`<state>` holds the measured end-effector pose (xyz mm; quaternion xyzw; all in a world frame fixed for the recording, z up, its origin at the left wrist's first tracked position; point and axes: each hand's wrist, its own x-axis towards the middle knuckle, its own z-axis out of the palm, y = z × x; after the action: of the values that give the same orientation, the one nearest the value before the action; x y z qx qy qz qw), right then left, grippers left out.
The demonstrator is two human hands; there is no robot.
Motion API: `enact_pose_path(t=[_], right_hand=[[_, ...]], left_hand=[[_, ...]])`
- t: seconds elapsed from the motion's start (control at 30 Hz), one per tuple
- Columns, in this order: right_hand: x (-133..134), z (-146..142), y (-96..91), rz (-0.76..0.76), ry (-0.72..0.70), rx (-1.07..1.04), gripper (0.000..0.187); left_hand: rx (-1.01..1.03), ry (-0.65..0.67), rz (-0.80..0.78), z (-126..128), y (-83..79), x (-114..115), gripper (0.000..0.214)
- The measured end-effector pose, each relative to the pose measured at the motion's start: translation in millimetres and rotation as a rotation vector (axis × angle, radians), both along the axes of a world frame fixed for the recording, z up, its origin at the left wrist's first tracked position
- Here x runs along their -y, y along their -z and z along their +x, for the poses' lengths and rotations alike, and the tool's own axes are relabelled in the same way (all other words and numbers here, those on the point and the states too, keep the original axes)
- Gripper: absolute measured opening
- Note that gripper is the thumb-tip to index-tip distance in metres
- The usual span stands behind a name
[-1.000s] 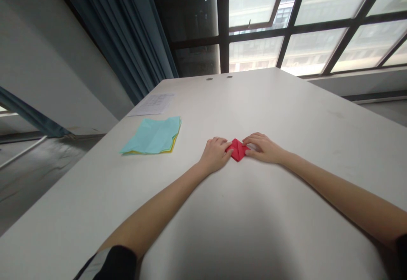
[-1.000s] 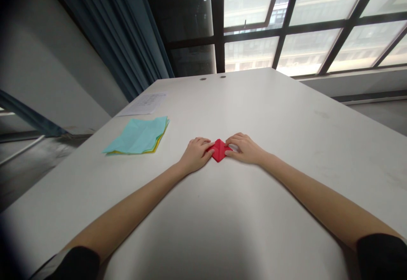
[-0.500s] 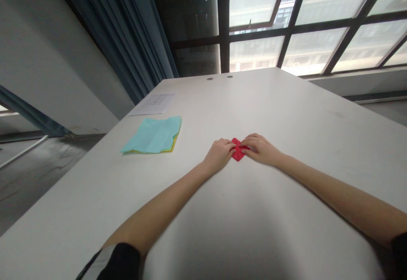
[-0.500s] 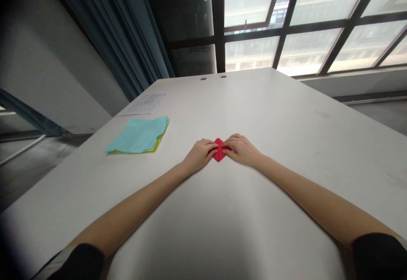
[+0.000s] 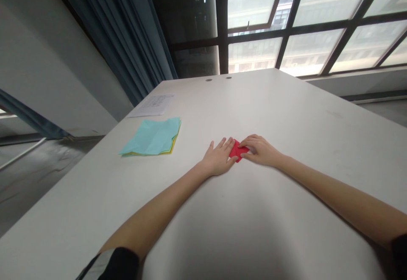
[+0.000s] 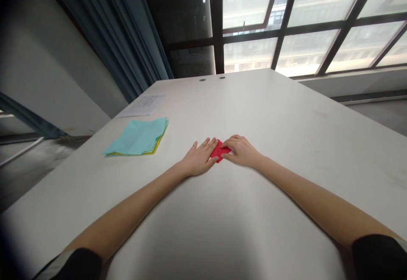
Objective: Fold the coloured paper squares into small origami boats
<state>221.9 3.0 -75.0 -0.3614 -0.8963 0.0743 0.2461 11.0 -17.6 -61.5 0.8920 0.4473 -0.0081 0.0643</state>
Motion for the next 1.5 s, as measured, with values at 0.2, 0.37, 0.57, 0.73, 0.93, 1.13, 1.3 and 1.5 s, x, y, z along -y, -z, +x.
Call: enact_pose_path(t=[0.2, 0.37, 0.57, 0.73, 0.93, 1.13, 1.3, 1.5], right_hand=[[3.7, -1.7, -4.8, -0.007, -0.023, -0.006, 0.025], [5.3, -1.8, -4.6, -0.004, -0.034, -0.02, 0.024], [8.2, -1.3, -6.4, -0.01, -0.066, -0.05, 0.025], [10.7, 1.5, -7.1, -0.024, -0.051, -0.029, 0.031], [9.8, 4.1, -6.2, -0.04, -0.064, -0.016, 0.029], [10.0, 3.8, -9.3, -0.04, -0.058, -0.014, 0.027], [13.5, 0.7, -11.0, 0.023, -0.09, -0.003, 0.027], [14.2, -1.1, -8.5, 0.067, -0.047, 0.012, 0.027]], left_hand=[[0.103, -0.008, 0.006, -1.9, 0.1, 3.1, 0.064], [0.21, -0.011, 0.029, -8.6, 2.9, 6.2, 0.069], [0.297, -0.013, 0.138, -14.4, -1.6, 9.5, 0.052], [0.374, -0.009, 0.181, -14.1, -1.9, 7.2, 0.041], [0.416, -0.003, 0.171, -13.3, 1.0, 5.8, 0.043], [0.41, -0.015, 0.207, -13.5, 1.0, 6.2, 0.03], [0.378, 0.015, 0.238, -15.2, 1.8, 4.5, 0.028], [0.361, 0.039, 0.213, -15.6, 3.5, 2.8, 0.029]])
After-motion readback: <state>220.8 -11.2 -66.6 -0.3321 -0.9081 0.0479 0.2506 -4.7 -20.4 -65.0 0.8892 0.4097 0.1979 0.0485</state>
